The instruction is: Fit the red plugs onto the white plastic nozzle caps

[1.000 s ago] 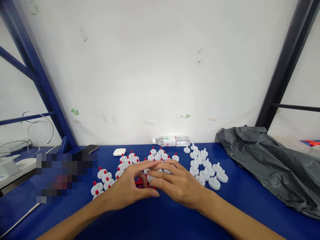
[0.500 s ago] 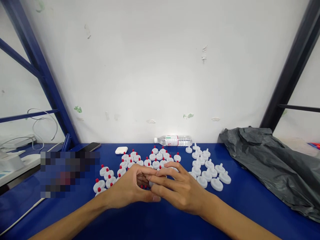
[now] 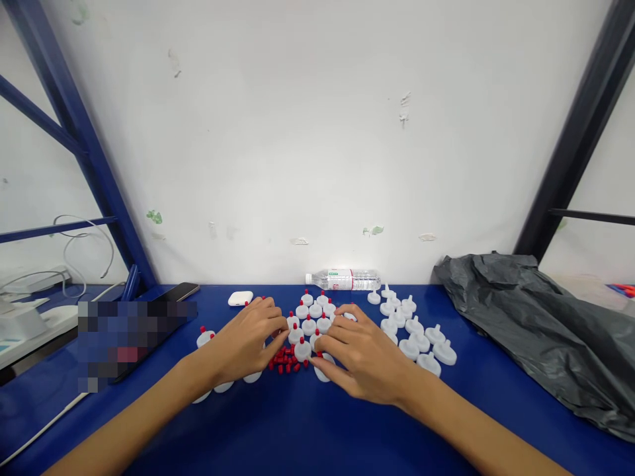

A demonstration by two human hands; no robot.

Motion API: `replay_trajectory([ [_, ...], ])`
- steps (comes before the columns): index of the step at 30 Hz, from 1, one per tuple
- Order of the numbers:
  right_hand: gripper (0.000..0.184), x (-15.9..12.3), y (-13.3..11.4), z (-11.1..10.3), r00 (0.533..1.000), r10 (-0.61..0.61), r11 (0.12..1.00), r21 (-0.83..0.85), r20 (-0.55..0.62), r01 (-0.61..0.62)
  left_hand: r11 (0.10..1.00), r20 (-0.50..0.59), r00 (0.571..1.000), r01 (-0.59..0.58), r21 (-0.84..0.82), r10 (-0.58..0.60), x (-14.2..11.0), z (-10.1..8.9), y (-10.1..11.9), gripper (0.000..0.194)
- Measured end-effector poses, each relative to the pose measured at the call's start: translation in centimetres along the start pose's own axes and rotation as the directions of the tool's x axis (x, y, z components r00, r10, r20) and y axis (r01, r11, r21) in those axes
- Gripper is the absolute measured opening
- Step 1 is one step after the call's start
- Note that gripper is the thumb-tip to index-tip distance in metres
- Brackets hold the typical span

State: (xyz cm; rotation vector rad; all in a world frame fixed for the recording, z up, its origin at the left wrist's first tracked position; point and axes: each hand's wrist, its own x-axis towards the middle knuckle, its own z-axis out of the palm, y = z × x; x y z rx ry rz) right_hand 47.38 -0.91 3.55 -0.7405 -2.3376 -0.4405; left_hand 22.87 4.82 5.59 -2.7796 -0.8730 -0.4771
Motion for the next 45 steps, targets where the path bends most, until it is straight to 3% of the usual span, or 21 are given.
replay_trajectory([
  [3, 0.02, -0.3, 0.1, 0.6, 0.986, 0.045, 0.999, 0.021, 0.159, -0.049, 1.0, 0.055, 0.998, -0.011, 0.012, 0.01, -0.1, 0.5, -0.5, 0.02],
  [5, 0.02, -0.4, 0.5, 0.5, 0.977, 0.075, 0.997, -0.003, 0.199, -0.076, 1.0, 0.08, 0.997, -0.014, 0.016, 0.013, -0.1, 0.9, -0.6, 0.02],
  [8, 0.022, -0.3, 2.0, -0.3, 0.978, 0.175, 0.981, -0.103, 0.113, -0.164, 0.998, 0.139, 0.99, -0.019, 0.065, 0.009, 0.1, 1.3, -0.6, 0.027],
  [11, 0.028, -0.6, 4.4, -1.4, 0.936, 0.351, 0.898, -0.286, 0.003, -0.335, 0.991, 0.172, 0.983, 0.034, 0.129, -0.057, 0.2, 1.5, -0.6, 0.029],
  [14, 0.038, -1.6, 6.9, -1.9, 0.85, 0.526, 0.762, -0.45, 0.013, -0.465, 0.985, 0.183, 0.976, 0.095, 0.146, -0.121, 0.1, 1.7, -0.6, 0.028],
  [18, 0.052, -3.3, 9.0, -1.0, 0.682, 0.7, 0.69, -0.443, 0.21, -0.572, 0.987, 0.2, 0.971, 0.105, 0.12, -0.128, 0.0, 2.1, -0.7, 0.028],
  [22, 0.067, -4.2, 9.5, -0.3, 0.526, 0.755, 0.648, -0.328, 0.391, -0.688, 0.988, 0.214, 0.967, 0.12, 0.098, -0.139, 0.0, 2.3, -0.8, 0.025],
  [25, 0.075, -4.2, 9.6, -0.3, 0.472, 0.761, 0.624, -0.302, 0.446, -0.721, 0.989, 0.226, 0.964, 0.124, 0.087, -0.14, -0.1, 2.3, -0.8, 0.025],
  [27, 0.075, -4.2, 9.6, -0.4, 0.488, 0.749, 0.641, -0.303, 0.449, -0.705, 0.989, 0.229, 0.963, 0.122, 0.085, -0.139, -0.1, 2.3, -0.7, 0.026],
  [30, 0.072, -4.3, 9.8, -0.3, 0.575, 0.697, 0.71, -0.301, 0.428, -0.636, 0.99, 0.231, 0.964, 0.114, 0.087, -0.131, 0.0, 2.3, -0.7, 0.027],
  [32, 0.07, -4.3, 9.8, -0.2, 0.605, 0.686, 0.725, -0.313, 0.403, -0.614, 0.989, 0.228, 0.965, 0.113, 0.093, -0.132, 0.1, 2.4, -0.7, 0.028],
  [36, 0.066, -4.3, 9.7, 0.1, 0.577, 0.722, 0.69, -0.326, 0.383, -0.647, 0.986, 0.21, 0.967, 0.125, 0.11, -0.146, 0.1, 2.4, -0.7, 0.028],
  [39, 0.064, -4.3, 9.5, 0.2, 0.582, 0.71, 0.7, -0.307, 0.397, -0.644, 0.986, 0.191, 0.971, 0.123, 0.116, -0.144, 0.0, 2.2, -0.6, 0.025],
  [42, 0.06, -4.1, 9.4, 0.0, 0.647, 0.68, 0.732, -0.288, 0.344, -0.617, 0.986, 0.123, 0.981, 0.139, 0.089, -0.149, 0.1, 1.9, -0.4, 0.02],
  [45, 0.052, -3.5, 9.2, -0.5, 0.734, 0.646, 0.759, -0.277, 0.212, -0.589, 0.987, 0.015, 0.987, 0.161, 0.02, -0.161, 0.2, 1.5, 0.0, 0.016],
])
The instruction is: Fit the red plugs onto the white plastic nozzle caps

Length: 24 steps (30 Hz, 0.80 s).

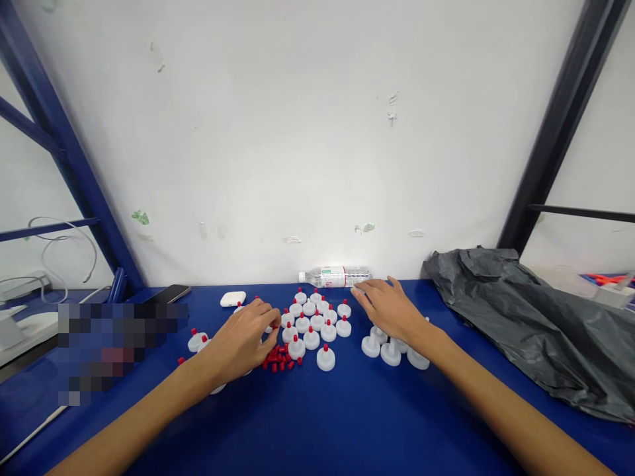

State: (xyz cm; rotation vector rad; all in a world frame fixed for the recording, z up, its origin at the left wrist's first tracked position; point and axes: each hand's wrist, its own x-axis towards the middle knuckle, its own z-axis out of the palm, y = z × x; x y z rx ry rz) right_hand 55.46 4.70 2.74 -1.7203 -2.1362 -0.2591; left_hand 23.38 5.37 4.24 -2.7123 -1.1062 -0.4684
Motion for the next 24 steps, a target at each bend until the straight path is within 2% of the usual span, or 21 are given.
replay_trajectory([
  [4, 0.037, 0.0, -1.4, -0.8, 0.973, -0.06, 0.997, 0.028, -0.221, 0.068, 0.995, -0.11, 0.994, -0.028, -0.099, 0.017, 0.0, 0.0, 0.3, 0.019],
  [8, 0.022, -0.8, -3.9, -1.0, 0.908, -0.224, 0.968, 0.029, -0.355, 0.25, 0.976, -0.223, 0.975, -0.066, -0.21, 0.018, 0.1, 0.3, 0.3, 0.023],
  [12, 0.015, -1.9, -7.0, -1.2, 0.812, -0.463, 0.862, 0.034, -0.355, 0.506, 0.909, -0.316, 0.946, -0.071, -0.41, -0.069, 0.1, 0.0, 0.9, 0.018],
  [15, 0.017, -2.6, -8.6, -1.3, 0.75, -0.587, 0.781, 0.029, -0.306, 0.624, 0.836, -0.282, 0.944, -0.014, -0.549, -0.17, 0.0, -0.7, 1.9, 0.016],
  [17, 0.018, -2.9, -9.0, -1.3, 0.739, -0.618, 0.762, 0.028, -0.269, 0.647, 0.773, -0.233, 0.951, 0.01, -0.634, -0.203, -0.1, -1.1, 2.5, 0.016],
  [20, 0.017, -3.1, -9.1, -1.3, 0.732, -0.635, 0.75, 0.03, -0.246, 0.661, 0.699, -0.166, 0.97, 0.005, -0.716, -0.176, -0.3, -1.1, 3.2, 0.017],
  [24, 0.017, -3.0, -8.8, -1.2, 0.721, -0.649, 0.739, 0.022, -0.245, 0.673, 0.695, -0.134, 0.976, 0.021, -0.719, -0.169, -0.5, -0.9, 3.4, 0.017],
])
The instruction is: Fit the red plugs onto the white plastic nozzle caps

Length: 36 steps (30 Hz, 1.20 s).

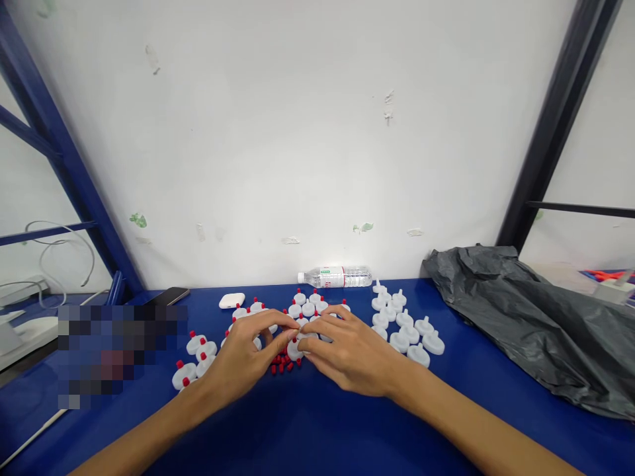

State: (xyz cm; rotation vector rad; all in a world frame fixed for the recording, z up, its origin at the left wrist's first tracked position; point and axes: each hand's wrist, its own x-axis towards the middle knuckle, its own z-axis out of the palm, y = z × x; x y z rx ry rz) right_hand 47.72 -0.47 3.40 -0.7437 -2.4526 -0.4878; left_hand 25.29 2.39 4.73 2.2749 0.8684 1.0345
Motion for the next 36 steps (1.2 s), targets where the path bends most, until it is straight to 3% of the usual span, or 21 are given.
replay_trajectory([
  [5, 0.019, -0.1, 0.0, 0.0, 1.0, 0.018, 1.0, -0.008, -0.018, -0.018, 0.996, 0.006, 0.996, 0.085, -0.014, -0.085, 0.0, -0.2, -0.2, 0.02],
  [10, 0.019, -0.2, -0.1, 0.0, 0.998, 0.011, 1.0, -0.02, -0.062, -0.012, 0.995, 0.013, 0.996, 0.093, -0.039, -0.092, 0.1, -0.1, -0.3, 0.02],
  [15, 0.021, -0.3, 0.0, -0.2, 0.994, -0.02, 0.998, -0.054, -0.111, 0.014, 0.976, 0.026, 0.996, 0.094, -0.198, -0.091, 0.4, -0.3, 0.0, 0.018],
  [20, 0.029, -0.5, 0.0, -0.4, 0.977, -0.069, 0.995, -0.083, -0.199, 0.054, 0.845, 0.134, 0.982, 0.185, -0.501, -0.135, 0.5, -0.9, 0.1, 0.027],
  [25, 0.028, -0.1, -0.6, -0.9, 0.944, -0.149, 0.988, -0.069, -0.293, 0.135, 0.666, 0.358, 0.926, 0.341, -0.663, -0.118, 0.1, -1.0, 0.6, 0.052],
  [27, 0.027, 0.0, -0.9, -1.0, 0.937, -0.167, 0.986, -0.056, -0.307, 0.157, 0.647, 0.428, 0.902, 0.356, -0.674, -0.052, -0.1, -0.9, 0.9, 0.048],
  [30, 0.03, 0.2, -1.3, -1.1, 0.933, -0.17, 0.985, -0.033, -0.317, 0.169, 0.666, 0.445, 0.895, 0.319, -0.674, 0.022, -0.2, -0.8, 1.5, 0.037],
  [36, 0.027, 0.2, -1.5, -0.6, 0.924, -0.162, 0.983, 0.029, -0.345, 0.183, 0.648, 0.438, 0.899, 0.325, -0.689, 0.015, -0.2, -0.6, 2.0, 0.031],
])
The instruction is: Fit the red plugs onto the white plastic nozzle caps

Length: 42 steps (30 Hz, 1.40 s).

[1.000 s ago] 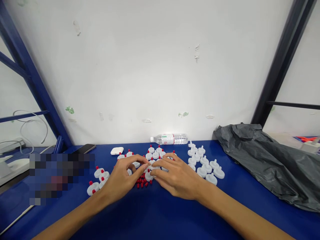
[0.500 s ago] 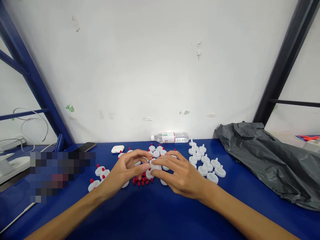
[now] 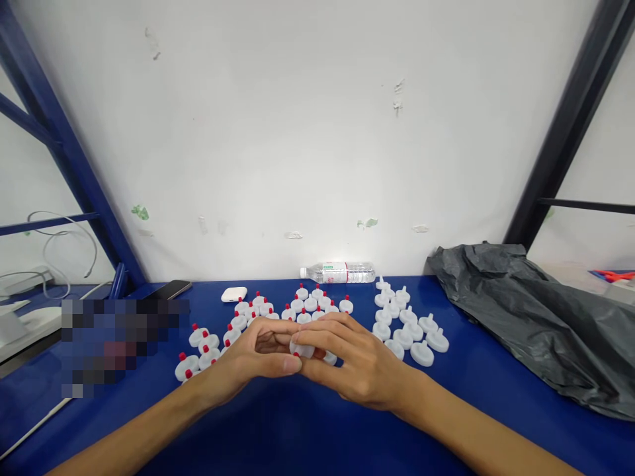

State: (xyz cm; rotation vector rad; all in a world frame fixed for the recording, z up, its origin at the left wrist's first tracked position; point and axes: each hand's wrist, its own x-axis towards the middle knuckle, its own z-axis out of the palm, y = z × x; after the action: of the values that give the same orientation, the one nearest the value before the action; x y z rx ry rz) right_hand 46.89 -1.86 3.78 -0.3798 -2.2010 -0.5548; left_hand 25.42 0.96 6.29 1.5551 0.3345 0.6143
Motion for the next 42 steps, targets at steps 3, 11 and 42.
replay_trajectory([
  [3, 0.026, -0.1, -0.1, 0.3, 1.0, 0.009, 1.0, 0.021, -0.01, -0.009, 1.0, 0.01, 1.0, 0.012, 0.014, -0.012, 0.0, 0.0, -0.1, 0.027],
  [11, 0.017, 0.1, -0.4, 0.5, 0.999, 0.012, 1.0, 0.025, -0.031, -0.011, 0.995, -0.043, 0.999, -0.011, 0.095, 0.015, 0.0, -0.1, -0.9, 0.029],
  [42, 0.048, -4.1, 7.7, -1.3, 0.613, 0.708, 0.706, -0.334, 0.351, -0.624, -0.083, -0.06, 0.992, 0.07, 0.994, 0.113, 0.1, -5.7, -0.7, 0.024],
])
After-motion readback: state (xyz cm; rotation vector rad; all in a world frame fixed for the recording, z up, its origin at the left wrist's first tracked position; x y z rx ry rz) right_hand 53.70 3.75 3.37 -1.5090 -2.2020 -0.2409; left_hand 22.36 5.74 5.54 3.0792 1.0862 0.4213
